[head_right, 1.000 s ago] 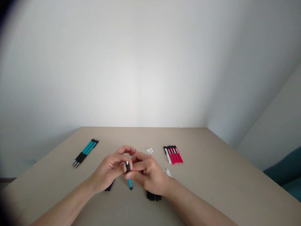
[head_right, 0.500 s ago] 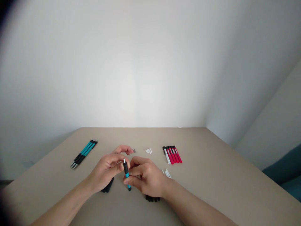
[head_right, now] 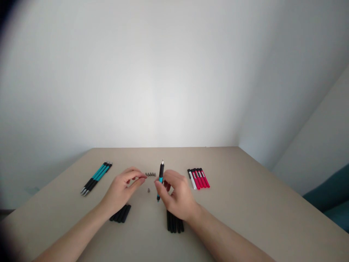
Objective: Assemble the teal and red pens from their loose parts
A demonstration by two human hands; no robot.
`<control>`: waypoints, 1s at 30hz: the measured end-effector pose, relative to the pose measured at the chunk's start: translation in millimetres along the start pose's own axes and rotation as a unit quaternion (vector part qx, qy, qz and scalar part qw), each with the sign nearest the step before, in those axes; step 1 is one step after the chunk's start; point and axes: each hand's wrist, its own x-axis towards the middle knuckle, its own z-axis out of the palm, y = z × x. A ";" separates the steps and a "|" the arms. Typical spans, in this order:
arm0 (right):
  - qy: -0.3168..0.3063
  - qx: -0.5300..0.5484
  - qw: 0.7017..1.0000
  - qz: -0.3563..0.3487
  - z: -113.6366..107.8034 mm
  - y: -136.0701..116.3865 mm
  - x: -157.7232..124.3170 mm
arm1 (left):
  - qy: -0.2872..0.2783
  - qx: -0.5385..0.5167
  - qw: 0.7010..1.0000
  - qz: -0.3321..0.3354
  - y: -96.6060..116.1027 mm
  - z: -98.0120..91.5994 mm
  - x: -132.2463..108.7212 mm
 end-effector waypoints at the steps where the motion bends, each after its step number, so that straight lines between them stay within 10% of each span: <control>1: 0.018 -0.001 1.000 0.006 -0.8 0.7 0.3 | -0.015 0.024 1.000 0.003 -1.3 1.1 -0.3; 14: 0.016 -0.053 0.998 0.025 -2.9 5.7 2.0 | -0.139 0.110 0.984 0.015 -3.3 7.8 -0.1; 30: -0.023 -0.118 0.993 0.022 -3.1 11.2 -5.0 | 0.091 -0.175 0.972 -0.128 -0.9 0.4 0.0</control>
